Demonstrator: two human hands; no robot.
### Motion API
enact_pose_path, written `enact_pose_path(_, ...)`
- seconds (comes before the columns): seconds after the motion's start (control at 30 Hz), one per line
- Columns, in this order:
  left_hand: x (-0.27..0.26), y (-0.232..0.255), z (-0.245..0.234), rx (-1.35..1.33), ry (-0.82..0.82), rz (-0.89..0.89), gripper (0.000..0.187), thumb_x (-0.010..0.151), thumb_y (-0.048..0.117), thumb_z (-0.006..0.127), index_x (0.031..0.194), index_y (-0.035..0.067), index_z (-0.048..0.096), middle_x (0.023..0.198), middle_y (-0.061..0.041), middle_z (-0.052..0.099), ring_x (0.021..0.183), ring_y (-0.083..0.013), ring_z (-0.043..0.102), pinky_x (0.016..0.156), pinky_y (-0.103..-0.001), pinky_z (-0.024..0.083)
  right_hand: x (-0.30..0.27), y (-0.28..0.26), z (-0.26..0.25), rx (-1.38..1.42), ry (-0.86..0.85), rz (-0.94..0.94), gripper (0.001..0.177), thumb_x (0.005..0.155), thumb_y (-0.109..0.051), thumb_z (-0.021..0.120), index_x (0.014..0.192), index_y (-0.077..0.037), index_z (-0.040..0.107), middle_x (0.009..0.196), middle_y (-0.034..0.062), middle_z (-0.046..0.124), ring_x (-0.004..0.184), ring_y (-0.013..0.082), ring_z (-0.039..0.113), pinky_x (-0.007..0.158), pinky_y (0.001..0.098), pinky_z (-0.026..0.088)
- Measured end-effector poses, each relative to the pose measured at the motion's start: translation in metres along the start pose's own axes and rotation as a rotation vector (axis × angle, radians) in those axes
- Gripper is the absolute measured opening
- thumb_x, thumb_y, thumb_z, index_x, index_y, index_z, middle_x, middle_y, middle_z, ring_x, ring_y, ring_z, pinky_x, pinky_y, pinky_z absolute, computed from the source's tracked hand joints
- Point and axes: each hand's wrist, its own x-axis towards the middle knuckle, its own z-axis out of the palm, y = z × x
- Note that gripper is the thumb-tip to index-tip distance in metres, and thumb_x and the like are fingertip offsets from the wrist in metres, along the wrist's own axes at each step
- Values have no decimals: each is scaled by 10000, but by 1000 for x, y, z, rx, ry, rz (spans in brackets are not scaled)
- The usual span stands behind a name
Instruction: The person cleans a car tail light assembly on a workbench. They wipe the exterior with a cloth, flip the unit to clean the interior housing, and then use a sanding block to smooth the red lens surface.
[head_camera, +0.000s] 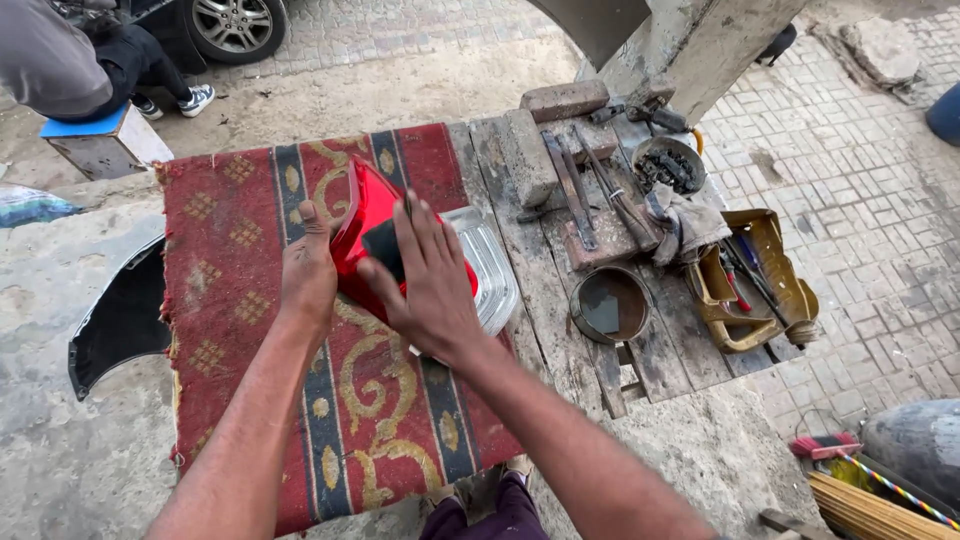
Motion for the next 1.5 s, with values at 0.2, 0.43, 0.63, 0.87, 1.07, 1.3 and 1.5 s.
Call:
enact_pose_path(0.2,-7,8,4,-57,-29,-69,939,858,866,250,1190,157,767,819,-83,715,753,-153,690,699,-242,599,-44,-30,-16,-224,-49,-212,783,1006,-619,378,1561,-68,394,1653,140,348,1551,295,301,1282,506,169)
enact_pose_path(0.43,1,-3,2,-299,-205,-49,1069,751,925,263,1274,85,669,1113,-172,710,949,-218,703,658,-251,567,-17,-26,-7,-237,94,-272,437,1088,-327,477,1458,-105,545,1549,91,516,1486,263,445,1278,537,186)
enact_pose_path(0.63,-16,2,6,-357,-257,-18,1080,776,898,265,1319,46,645,1024,-113,624,950,-225,677,713,-240,545,-42,-15,-24,-255,-14,-368,378,1055,-244,500,1413,-193,609,1582,42,475,1504,240,401,1274,550,178)
enact_pose_path(0.87,-12,6,8,-354,-266,25,1069,783,890,247,1294,45,658,1010,-112,682,958,-199,696,689,-173,520,-30,-26,-17,-175,72,-331,401,1079,-177,458,1463,-100,544,1562,107,499,1493,285,429,1276,524,230)
enact_pose_path(1.07,-19,4,4,-368,-298,11,1071,780,883,233,1309,46,640,1073,-100,685,1006,-195,694,734,-175,521,-42,-24,-22,-244,67,-343,434,1069,-117,404,1485,-119,528,1561,88,505,1490,266,436,1279,508,234)
enact_pose_path(1.3,-3,-13,-3,-375,-314,16,1012,817,863,310,1279,37,668,1152,-146,693,1006,-255,690,777,-256,530,-4,-18,-9,-235,159,-284,403,1080,-217,467,1447,-80,560,1482,130,578,1458,283,468,1268,501,208)
enact_pose_path(1.5,7,-26,-6,-270,-276,-56,1055,809,894,338,1340,31,628,1013,-139,701,910,-189,730,783,-255,588,-42,-3,-19,-261,44,-238,492,1081,-247,421,1567,-168,431,1638,58,393,1551,248,288,1291,482,120)
